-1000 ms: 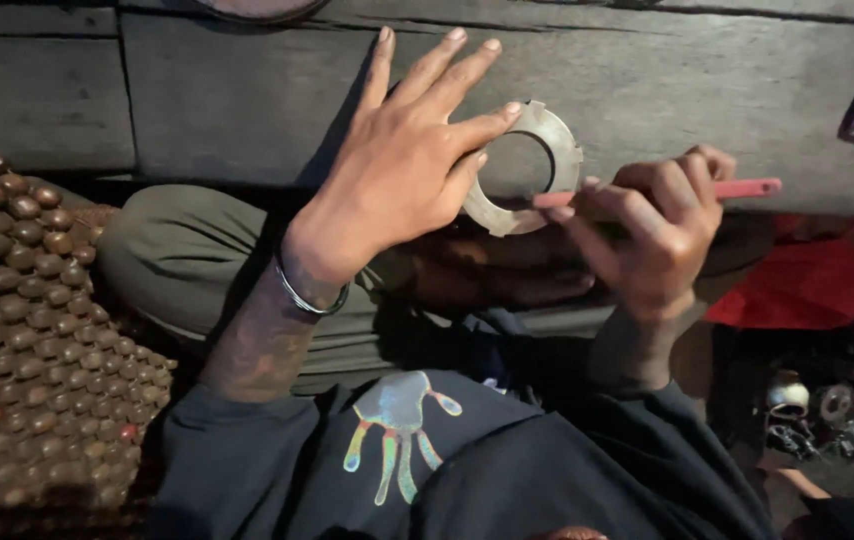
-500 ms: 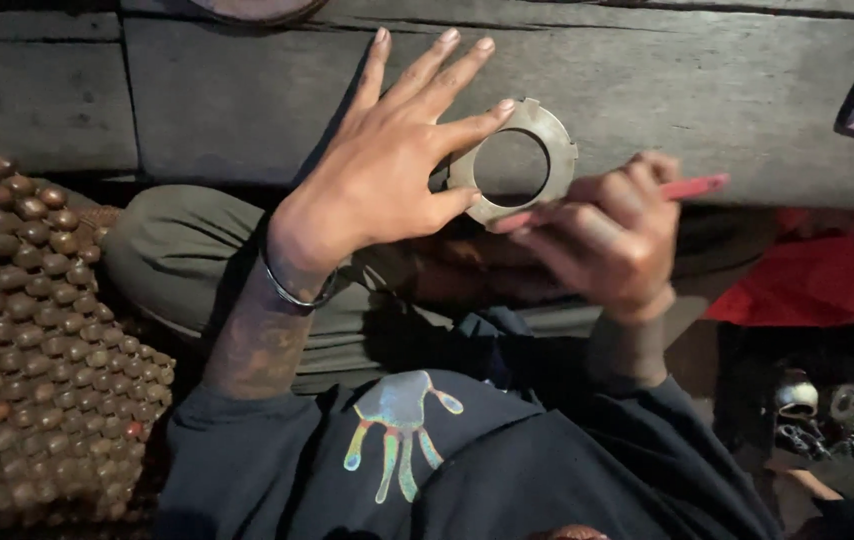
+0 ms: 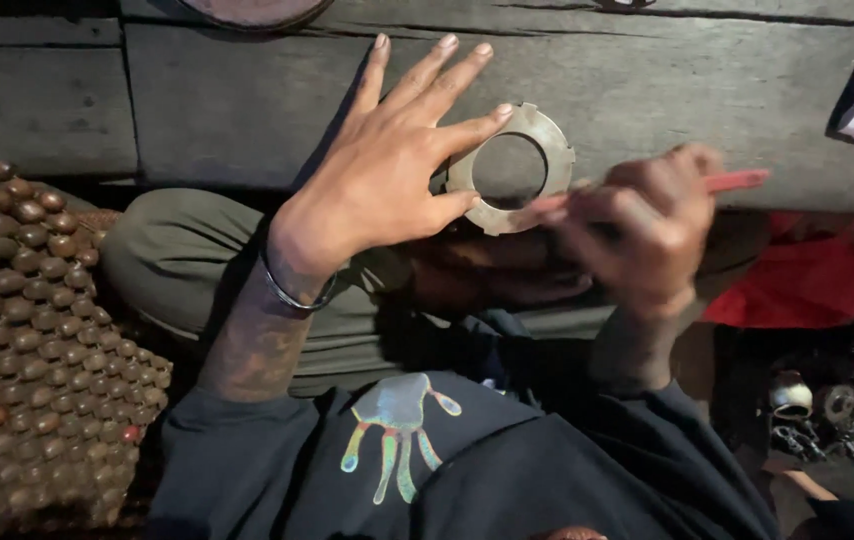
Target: The person sits on the floor and uses a pink sanding stick to smooth the edges of a metal ring. They rotate the ring with their left hand while sanding, then flip it over to work on the other side.
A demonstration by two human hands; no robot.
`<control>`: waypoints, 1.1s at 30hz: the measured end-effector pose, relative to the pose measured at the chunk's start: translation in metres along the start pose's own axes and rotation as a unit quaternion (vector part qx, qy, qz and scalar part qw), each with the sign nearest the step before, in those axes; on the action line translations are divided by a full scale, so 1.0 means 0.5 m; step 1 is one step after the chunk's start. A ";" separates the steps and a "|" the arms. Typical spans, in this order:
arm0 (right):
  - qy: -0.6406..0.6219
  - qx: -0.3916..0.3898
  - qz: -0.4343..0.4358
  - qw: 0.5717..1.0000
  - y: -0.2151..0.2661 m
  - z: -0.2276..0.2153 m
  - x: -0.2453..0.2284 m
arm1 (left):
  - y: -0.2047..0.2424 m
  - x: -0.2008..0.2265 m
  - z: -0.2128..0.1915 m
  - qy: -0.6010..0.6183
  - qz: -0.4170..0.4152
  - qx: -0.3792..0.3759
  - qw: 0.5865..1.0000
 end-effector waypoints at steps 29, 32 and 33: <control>-0.034 0.054 0.083 0.994 0.026 -0.016 0.074 | -0.003 -0.009 0.005 0.003 0.006 0.018 1.000; -0.136 0.126 0.133 0.974 0.038 -0.025 0.083 | 0.002 -0.014 0.009 0.006 0.011 0.028 1.000; -0.204 0.161 0.150 0.954 0.043 -0.027 0.089 | 0.003 -0.014 0.008 0.008 0.015 0.036 0.999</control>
Point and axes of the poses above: each hand's wrist, its own y-axis away from the middle knuckle, its own z-axis out of the palm, x = y × z, the point moved 7 cm from there along -y, towards the middle knuckle, and after that the axes turned 10 degrees about y, right-handed, at the moved point
